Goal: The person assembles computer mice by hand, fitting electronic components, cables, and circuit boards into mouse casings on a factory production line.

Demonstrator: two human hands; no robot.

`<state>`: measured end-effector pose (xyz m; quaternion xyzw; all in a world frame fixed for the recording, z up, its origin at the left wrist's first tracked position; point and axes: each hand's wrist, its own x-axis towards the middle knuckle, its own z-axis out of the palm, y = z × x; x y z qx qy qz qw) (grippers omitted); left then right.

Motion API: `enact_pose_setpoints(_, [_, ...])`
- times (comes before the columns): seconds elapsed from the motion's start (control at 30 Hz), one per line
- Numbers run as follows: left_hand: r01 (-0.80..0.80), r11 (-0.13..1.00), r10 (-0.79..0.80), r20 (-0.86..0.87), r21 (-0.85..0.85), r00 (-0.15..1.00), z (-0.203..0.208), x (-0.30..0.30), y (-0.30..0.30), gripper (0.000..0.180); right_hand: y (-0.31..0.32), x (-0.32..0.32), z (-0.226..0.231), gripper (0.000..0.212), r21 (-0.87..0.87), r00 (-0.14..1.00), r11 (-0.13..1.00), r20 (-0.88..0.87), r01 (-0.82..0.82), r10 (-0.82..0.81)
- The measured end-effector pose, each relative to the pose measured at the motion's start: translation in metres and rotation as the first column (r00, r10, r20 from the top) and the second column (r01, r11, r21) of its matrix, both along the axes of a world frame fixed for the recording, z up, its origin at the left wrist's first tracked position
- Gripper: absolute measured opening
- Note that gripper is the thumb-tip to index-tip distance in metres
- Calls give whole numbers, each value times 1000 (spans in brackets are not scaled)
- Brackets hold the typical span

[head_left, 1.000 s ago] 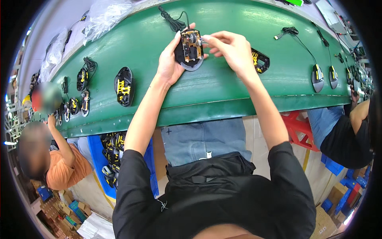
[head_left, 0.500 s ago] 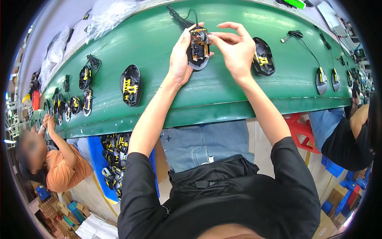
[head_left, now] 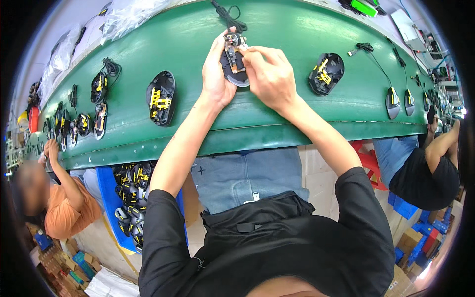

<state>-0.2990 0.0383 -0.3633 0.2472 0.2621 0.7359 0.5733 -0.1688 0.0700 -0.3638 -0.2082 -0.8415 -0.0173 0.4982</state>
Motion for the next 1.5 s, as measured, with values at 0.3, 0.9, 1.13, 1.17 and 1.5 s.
enact_pose_setpoints(0.3, [-60, 998, 60, -91, -6, 994, 6, -11, -4, 34, -15, -4, 1, 22, 18, 992, 997, 103, -74, 72])
enact_pose_setpoints(0.9, [105, 993, -111, -153, -48, 982, 13, -8, -8, 41, 30, 132, -23, 68, -859, 843, 451, -44, 243, -537])
enact_pose_setpoints(1.13, [143, 980, -166, -182, -137, 969, 9, -14, -14, 36, 3, 65, 18, 43, -512, 942, 856, -248, 71, -227])
enact_pose_setpoints(1.17, [145, 980, -168, -179, -136, 969, 8, -14, -13, 36, -1, 71, 16, 46, -433, 976, 890, -91, 142, -199])
enact_pose_setpoints(1.5, [192, 973, -216, -219, -127, 951, 3, -19, -12, 37, -22, 76, 17, 52, -728, 910, 616, 23, 299, -414])
